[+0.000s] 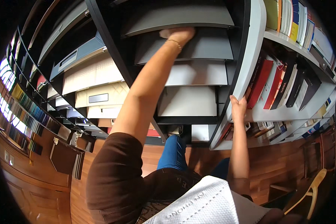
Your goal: The person is cleaning and dusting shelves containing various material samples and binders using a white cloth.
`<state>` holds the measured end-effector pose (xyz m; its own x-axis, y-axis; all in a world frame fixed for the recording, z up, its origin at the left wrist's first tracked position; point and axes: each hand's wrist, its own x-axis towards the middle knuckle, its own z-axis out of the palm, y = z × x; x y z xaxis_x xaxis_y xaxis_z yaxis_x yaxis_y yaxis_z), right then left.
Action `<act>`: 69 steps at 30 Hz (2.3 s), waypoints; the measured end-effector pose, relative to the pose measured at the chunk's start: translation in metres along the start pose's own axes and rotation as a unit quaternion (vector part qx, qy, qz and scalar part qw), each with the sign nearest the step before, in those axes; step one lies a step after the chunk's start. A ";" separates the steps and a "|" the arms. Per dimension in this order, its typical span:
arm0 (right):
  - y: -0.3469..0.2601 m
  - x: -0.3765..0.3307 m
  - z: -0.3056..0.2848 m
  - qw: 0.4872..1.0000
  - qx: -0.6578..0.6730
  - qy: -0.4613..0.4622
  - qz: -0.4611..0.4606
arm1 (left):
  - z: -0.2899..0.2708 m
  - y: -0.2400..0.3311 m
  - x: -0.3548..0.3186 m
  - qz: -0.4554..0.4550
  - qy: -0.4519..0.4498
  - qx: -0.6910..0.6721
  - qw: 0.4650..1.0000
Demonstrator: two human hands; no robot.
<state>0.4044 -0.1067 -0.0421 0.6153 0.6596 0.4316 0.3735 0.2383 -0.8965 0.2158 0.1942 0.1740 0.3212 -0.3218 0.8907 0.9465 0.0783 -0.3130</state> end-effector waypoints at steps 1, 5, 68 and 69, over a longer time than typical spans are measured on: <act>-0.007 -0.002 0.012 1.000 0.008 -0.016 0.004 | -0.002 0.000 0.002 0.082 -0.051 0.118 0.988; 0.002 -0.002 -0.009 1.000 -0.007 0.006 0.014 | -0.089 0.073 0.066 -0.116 -0.342 -0.417 0.834; -0.004 -0.002 0.019 0.984 0.050 0.109 -0.129 | -0.248 0.097 0.040 -0.257 -0.100 -0.690 0.669; -0.009 -0.003 0.018 0.983 0.045 0.117 -0.134 | -0.251 0.098 0.045 -0.267 -0.087 -0.683 0.674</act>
<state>0.3862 -0.0981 -0.0370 0.6505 0.3844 0.6550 0.4871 0.4506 -0.7482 0.3154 -0.0489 0.1006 0.0563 0.1651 0.9847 0.0542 -0.9853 0.1621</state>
